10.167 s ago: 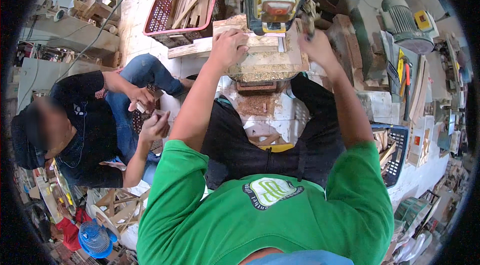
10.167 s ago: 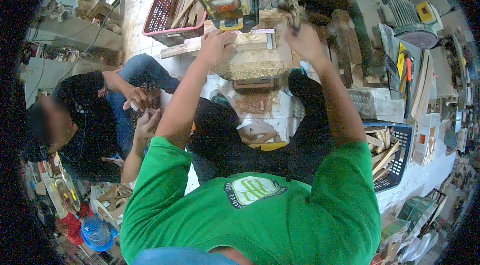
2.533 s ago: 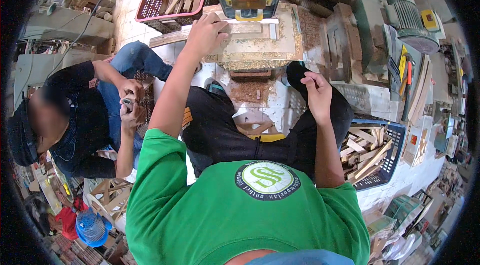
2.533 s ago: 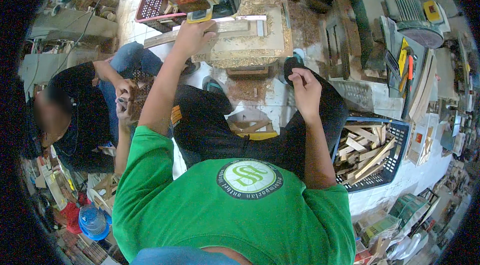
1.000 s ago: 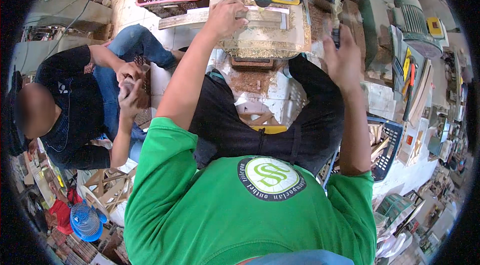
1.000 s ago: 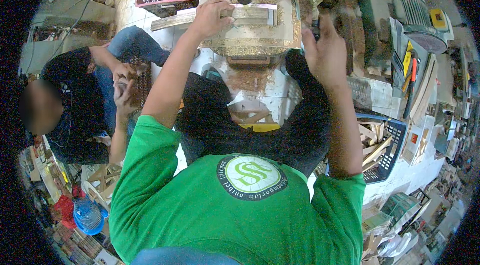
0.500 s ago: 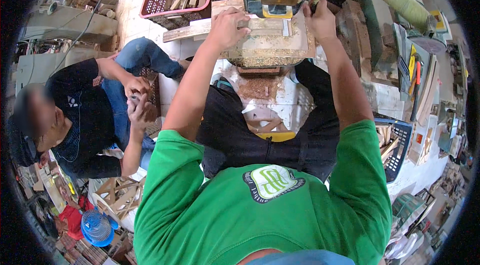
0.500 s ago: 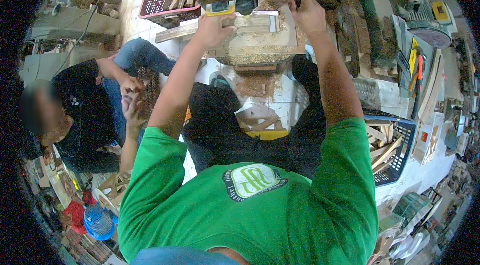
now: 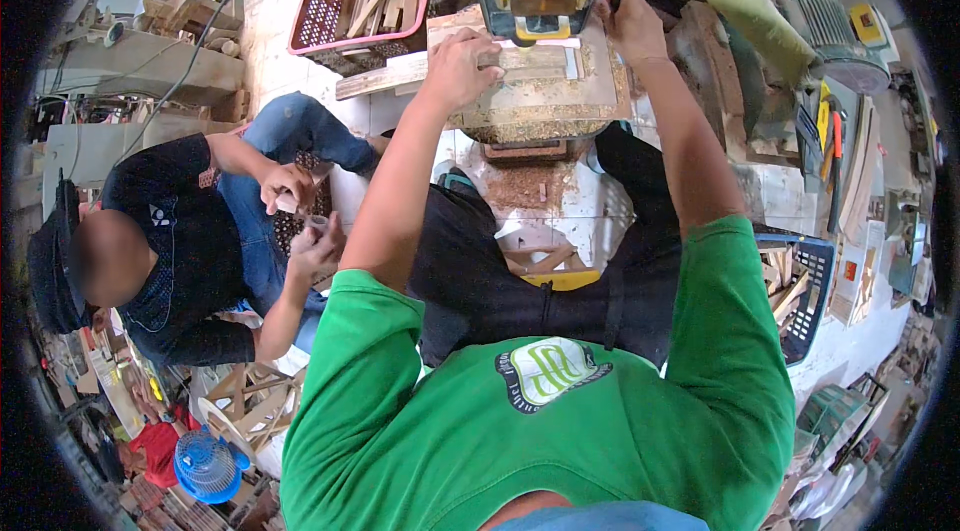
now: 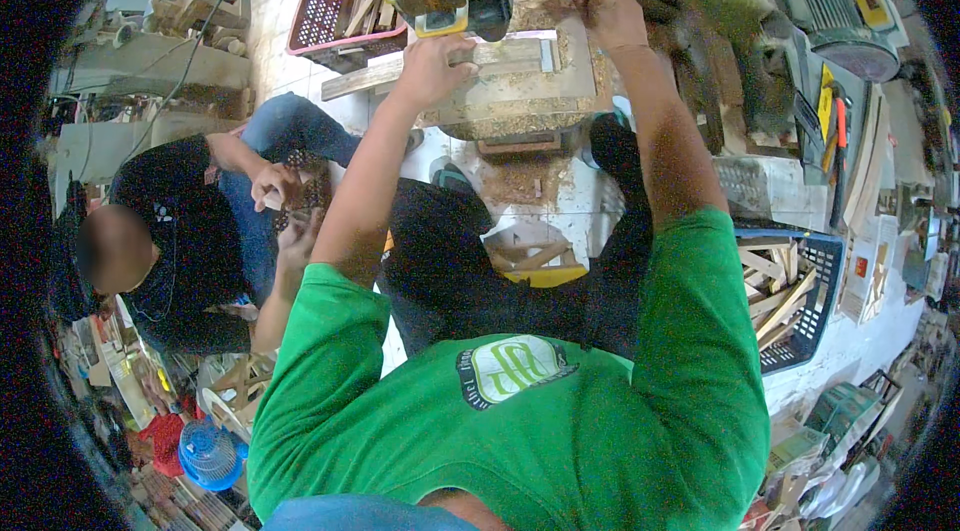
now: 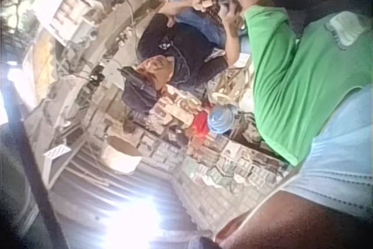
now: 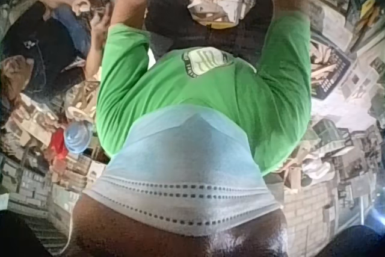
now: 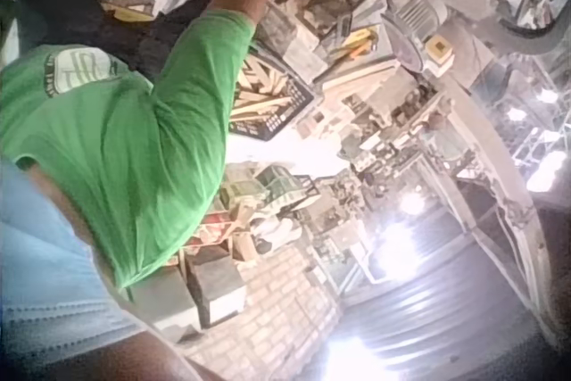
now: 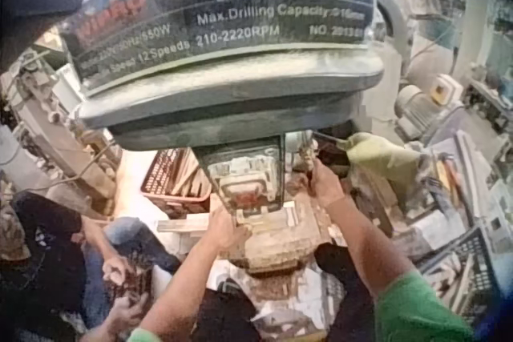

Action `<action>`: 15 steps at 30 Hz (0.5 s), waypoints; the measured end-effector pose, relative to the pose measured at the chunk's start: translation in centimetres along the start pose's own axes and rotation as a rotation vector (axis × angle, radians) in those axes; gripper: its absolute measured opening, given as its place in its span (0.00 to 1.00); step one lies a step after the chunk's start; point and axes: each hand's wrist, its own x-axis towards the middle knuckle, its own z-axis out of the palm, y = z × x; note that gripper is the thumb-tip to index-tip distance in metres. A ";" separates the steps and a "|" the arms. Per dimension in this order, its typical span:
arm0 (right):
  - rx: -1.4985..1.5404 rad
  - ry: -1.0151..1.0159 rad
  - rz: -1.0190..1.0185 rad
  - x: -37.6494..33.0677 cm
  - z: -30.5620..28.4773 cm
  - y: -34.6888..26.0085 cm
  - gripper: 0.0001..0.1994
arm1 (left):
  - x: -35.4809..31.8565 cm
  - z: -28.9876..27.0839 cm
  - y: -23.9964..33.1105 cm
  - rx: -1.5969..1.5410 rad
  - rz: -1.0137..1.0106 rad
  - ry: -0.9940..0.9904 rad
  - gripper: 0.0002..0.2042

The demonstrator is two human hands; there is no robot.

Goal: Hammer and align wooden pieces together while using a chisel to clean joints.

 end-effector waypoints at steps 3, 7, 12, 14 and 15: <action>0.044 -0.160 -0.002 -2.9 -2.7 -0.5 0.26 | 0.0 -0.2 0.3 -0.024 0.008 -0.015 0.19; 0.569 -0.741 -0.089 -5.3 -14.0 -4.7 0.31 | -0.9 -0.7 0.1 -0.004 -0.028 -0.015 0.20; 0.258 -0.585 -0.079 -3.6 -8.5 -0.6 0.33 | -0.5 -0.7 0.6 -0.013 0.028 0.014 0.20; 0.062 -0.390 -0.072 -2.7 -5.3 0.5 0.35 | -0.5 -0.4 0.3 -0.014 0.031 0.016 0.20; 0.002 -0.326 -0.039 -2.4 -4.2 0.4 0.36 | -0.5 -0.4 0.0 -0.014 0.031 0.017 0.20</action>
